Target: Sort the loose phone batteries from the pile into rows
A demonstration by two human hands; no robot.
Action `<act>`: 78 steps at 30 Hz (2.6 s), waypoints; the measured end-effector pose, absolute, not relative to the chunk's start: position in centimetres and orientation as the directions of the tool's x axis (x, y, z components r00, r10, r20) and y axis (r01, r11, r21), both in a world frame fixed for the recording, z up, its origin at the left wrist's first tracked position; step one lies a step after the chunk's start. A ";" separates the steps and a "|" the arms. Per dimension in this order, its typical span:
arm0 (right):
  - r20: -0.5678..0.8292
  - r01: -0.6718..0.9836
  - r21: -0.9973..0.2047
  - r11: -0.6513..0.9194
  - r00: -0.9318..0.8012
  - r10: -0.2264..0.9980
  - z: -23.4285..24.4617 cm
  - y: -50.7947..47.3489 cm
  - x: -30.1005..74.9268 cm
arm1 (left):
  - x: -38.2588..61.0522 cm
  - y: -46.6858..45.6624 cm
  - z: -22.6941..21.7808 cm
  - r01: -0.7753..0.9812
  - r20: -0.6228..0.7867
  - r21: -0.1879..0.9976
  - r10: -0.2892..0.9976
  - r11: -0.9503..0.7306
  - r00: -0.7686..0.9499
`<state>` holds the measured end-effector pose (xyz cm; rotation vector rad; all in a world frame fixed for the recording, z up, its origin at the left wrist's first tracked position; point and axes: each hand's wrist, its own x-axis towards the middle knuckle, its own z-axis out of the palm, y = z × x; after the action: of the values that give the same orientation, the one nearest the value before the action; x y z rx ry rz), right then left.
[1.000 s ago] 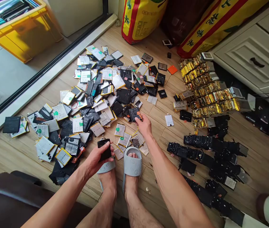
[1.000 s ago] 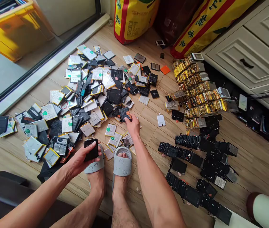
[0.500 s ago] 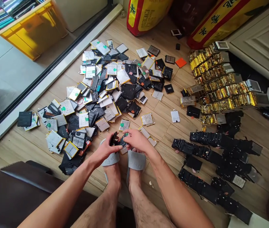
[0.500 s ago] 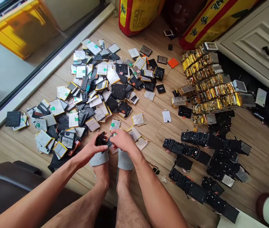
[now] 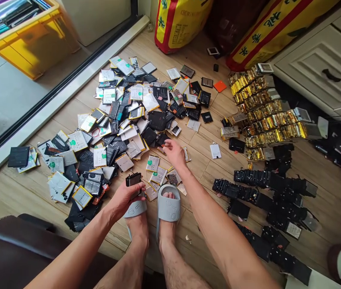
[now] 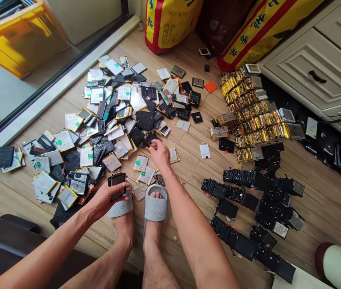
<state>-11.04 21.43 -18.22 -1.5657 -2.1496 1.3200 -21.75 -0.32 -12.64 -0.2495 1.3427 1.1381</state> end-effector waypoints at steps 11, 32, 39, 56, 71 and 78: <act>-0.226 0.868 -0.463 0.181 -0.313 0.922 -22.0 21.7 -8.2 | -22.1 -0.1 -12.4 -0.839 -0.842 0.400 0.509 0.369 -0.178; -0.520 0.540 -0.838 -0.083 -0.742 0.423 -15.3 9.1 -8.5 | -22.1 -0.7 -13.0 -0.907 -0.822 0.320 0.556 0.275 -0.122; -0.329 0.726 -0.569 0.386 -0.631 0.702 -17.1 14.5 -9.6 | -22.1 -0.7 -13.0 -0.883 -0.885 0.351 0.420 0.313 -0.202; -0.429 0.860 -0.478 0.180 -0.408 0.806 -21.0 18.9 -5.5 | -21.5 -0.3 -12.3 -0.899 -0.829 0.317 0.549 0.303 -0.107; -0.176 0.469 -0.873 0.132 -0.557 0.812 -14.5 12.1 -6.8 | -22.1 -0.4 -12.3 -0.955 -0.816 0.219 0.575 0.199 -0.068; 0.023 0.354 -0.813 0.462 -0.774 0.633 -13.5 5.3 -7.7 | -21.6 -0.2 -12.9 -0.972 -0.854 0.183 0.514 0.148 -0.082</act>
<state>-7.69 5.25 -13.47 -0.8378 -2.3934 1.2181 -21.63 -0.25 -12.86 -0.6098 0.9896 1.3689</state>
